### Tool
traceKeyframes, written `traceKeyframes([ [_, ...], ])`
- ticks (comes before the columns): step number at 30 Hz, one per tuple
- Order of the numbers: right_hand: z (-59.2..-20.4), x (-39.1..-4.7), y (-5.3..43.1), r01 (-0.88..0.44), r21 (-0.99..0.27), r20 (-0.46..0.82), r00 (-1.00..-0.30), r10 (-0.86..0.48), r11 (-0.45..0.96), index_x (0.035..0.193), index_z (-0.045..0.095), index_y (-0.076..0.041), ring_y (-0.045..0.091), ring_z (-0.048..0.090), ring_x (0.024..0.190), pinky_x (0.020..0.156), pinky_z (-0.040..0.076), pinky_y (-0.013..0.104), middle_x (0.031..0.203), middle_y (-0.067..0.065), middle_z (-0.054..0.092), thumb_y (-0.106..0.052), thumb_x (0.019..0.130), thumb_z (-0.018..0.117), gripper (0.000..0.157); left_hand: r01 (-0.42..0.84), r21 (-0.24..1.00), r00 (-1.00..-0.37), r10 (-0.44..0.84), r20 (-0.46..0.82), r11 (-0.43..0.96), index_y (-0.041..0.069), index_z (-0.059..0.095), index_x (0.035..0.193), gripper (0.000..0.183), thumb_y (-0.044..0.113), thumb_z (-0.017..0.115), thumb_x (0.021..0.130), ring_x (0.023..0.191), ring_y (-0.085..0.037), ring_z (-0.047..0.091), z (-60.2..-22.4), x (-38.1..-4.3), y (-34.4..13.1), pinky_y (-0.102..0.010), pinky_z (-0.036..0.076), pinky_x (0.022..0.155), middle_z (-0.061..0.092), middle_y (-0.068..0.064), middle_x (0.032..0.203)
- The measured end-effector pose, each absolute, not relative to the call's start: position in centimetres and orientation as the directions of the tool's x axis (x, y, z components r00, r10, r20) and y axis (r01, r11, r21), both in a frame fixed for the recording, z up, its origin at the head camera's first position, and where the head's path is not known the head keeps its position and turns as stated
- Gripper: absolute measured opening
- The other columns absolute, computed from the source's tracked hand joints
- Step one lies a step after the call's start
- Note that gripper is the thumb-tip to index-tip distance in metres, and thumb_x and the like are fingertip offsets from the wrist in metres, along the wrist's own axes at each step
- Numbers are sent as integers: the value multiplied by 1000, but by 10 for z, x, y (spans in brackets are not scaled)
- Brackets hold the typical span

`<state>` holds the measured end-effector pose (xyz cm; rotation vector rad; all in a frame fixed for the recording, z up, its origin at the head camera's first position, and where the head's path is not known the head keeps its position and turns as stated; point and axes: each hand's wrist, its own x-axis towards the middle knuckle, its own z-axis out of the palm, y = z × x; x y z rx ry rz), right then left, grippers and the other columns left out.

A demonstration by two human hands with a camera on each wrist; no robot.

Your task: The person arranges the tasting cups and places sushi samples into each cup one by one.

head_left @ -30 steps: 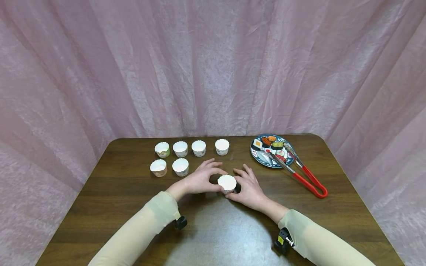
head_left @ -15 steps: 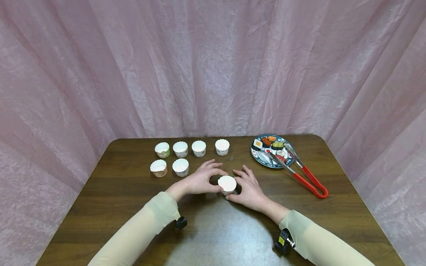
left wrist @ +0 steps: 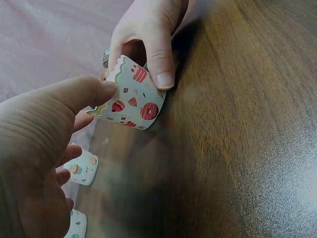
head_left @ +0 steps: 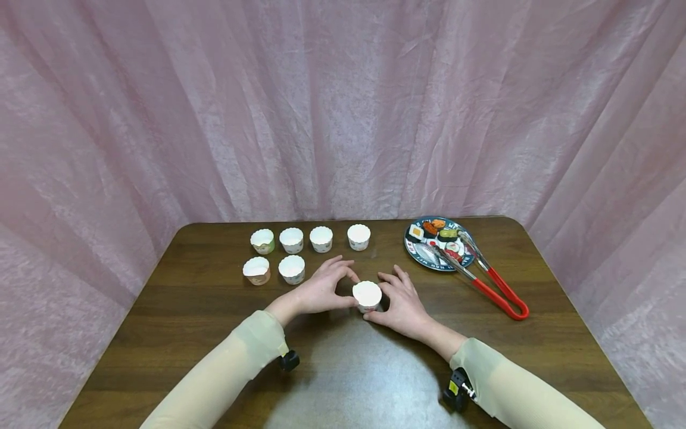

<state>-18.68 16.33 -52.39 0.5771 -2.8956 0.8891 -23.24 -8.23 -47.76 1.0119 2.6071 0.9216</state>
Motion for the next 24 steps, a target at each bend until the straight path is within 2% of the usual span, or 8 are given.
traceKeyframes([
  [9, -522, -186, 164, -357, -544, 156, -932, -326, 759, 122, 71, -9, 41, 17, 152, 117, 18, 67, 152, 14, 49, -49, 76, 88, 63, 552, 592, -751, 659, 47, 587, 21, 67, 116, 32, 35, 78, 90, 152, -43, 17, -481, -234, -84, -59, 16, 120, 41, -15, 159],
  [24, -522, -187, 163, -378, -532, 187, -925, -331, 757, 115, 72, -10, 42, 19, 151, 119, 13, 66, 151, 15, 51, -48, 77, 87, 55, 565, 580, -752, 655, 71, 586, 20, 70, 116, 26, 34, 75, 94, 153, -40, 19, -480, -235, -85, -57, 15, 121, 44, -13, 158],
])
